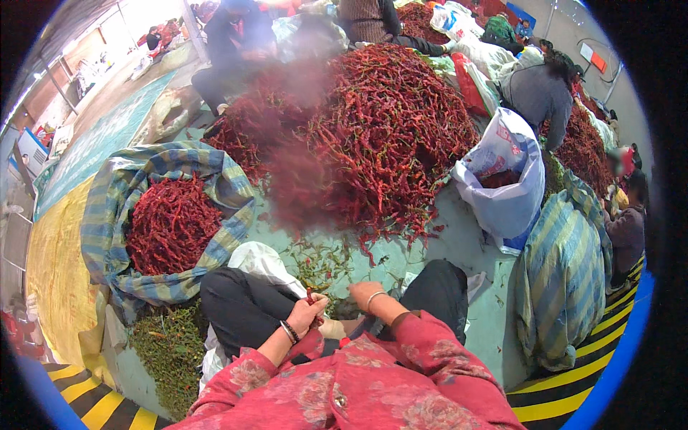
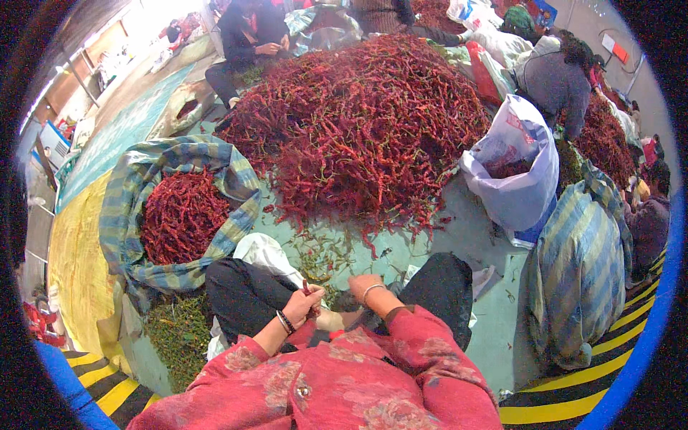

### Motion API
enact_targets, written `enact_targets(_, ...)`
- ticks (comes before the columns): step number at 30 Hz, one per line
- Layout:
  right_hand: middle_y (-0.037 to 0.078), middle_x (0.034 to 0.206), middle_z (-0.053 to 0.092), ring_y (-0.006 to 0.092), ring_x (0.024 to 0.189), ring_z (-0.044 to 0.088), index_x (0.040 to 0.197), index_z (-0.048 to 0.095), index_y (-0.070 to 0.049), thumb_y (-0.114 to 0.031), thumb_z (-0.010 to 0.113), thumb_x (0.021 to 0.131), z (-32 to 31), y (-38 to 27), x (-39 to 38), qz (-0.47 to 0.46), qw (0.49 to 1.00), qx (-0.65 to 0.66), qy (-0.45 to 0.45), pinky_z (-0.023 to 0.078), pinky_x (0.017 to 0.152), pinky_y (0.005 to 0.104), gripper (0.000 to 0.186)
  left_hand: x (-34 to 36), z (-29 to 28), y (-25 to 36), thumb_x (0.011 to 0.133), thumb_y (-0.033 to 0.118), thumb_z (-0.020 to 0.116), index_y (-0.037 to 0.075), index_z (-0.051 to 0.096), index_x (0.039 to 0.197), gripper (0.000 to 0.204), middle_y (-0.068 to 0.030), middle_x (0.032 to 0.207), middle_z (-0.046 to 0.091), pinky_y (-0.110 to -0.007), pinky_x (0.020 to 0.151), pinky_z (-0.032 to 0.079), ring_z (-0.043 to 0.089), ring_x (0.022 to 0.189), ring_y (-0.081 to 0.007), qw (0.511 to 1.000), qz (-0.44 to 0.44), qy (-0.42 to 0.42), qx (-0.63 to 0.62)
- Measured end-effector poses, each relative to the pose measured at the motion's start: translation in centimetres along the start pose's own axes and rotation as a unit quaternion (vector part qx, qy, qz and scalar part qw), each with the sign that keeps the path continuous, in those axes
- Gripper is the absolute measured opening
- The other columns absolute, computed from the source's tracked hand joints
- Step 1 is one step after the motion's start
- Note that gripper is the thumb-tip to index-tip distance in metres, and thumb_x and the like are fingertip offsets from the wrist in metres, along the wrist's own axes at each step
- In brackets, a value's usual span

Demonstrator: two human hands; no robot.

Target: The person sits on the floor and removes stems from dried red chili peppers by hand. The de-stemmed peppers are placed into a pile, while the removed stems are discarded to the side.

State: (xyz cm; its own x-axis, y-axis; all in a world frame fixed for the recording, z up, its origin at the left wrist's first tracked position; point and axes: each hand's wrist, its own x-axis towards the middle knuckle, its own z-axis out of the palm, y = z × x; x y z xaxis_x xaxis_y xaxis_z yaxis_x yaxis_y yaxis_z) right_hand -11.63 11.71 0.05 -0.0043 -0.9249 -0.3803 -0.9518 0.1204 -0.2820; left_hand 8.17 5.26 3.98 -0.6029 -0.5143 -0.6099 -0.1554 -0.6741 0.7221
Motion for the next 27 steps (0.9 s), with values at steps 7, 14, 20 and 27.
enact_targets(7, 0.007, 0.072, 0.063, 0.0113, 0.057, 0.057, 0.089, 0.055, -0.002, -0.022, 0.058, 0.084, -4.6, -4.2, -2.8, 0.062, 0.849, 0.523, 0.028, 0.047, 0.052, 0.0289, 0.021, 0.5, 0.8, -0.1, 0.090, 0.023, 0.054, 0.006, 0.057, 0.100, 0.020, 0.0048, 0.067, 0.049, -0.020, 0.051, 0.038, 0.044, 0.057, -0.0037, 0.982, 0.100, -0.085, 0.133)
enact_targets(14, 0.006, 0.068, 0.060, 0.0141, 0.061, 0.056, 0.083, 0.052, 0.000, -0.022, 0.055, 0.088, -4.3, -5.5, -2.2, 0.016, 0.884, 0.457, 0.096, 0.045, 0.056, 0.0299, 0.023, 0.2, 0.4, 0.2, 0.091, 0.023, 0.053, 0.005, 0.051, 0.085, 0.019, 0.0031, 0.064, 0.047, -0.022, 0.048, 0.039, 0.047, 0.056, -0.0059, 0.967, 0.154, -0.060, 0.194)
enact_targets(20, 0.008, 0.062, 0.057, 0.0185, 0.058, 0.056, 0.079, 0.052, -0.003, -0.023, 0.057, 0.086, -1.7, -4.0, -0.1, 0.161, 0.824, 0.541, 0.037, 0.044, 0.054, 0.0325, 0.022, 1.4, 0.0, 0.8, 0.086, 0.020, 0.058, 0.005, 0.056, 0.084, 0.015, -0.0008, 0.066, 0.053, -0.025, 0.054, 0.040, 0.047, 0.061, -0.0075, 0.928, 0.197, -0.042, 0.314)
enact_targets(27, 0.011, 0.071, 0.061, 0.0299, 0.069, 0.060, 0.086, 0.053, -0.005, -0.035, 0.064, 0.078, -1.7, -1.0, 2.6, 0.091, 0.945, 0.276, 0.151, 0.047, 0.063, 0.0385, 0.033, 2.6, -1.0, 0.1, 0.087, 0.018, 0.052, 0.004, 0.054, 0.085, 0.014, -0.0014, 0.062, 0.052, -0.023, 0.045, 0.039, 0.048, 0.050, -0.0084, 0.996, 0.082, 0.004, -0.039)
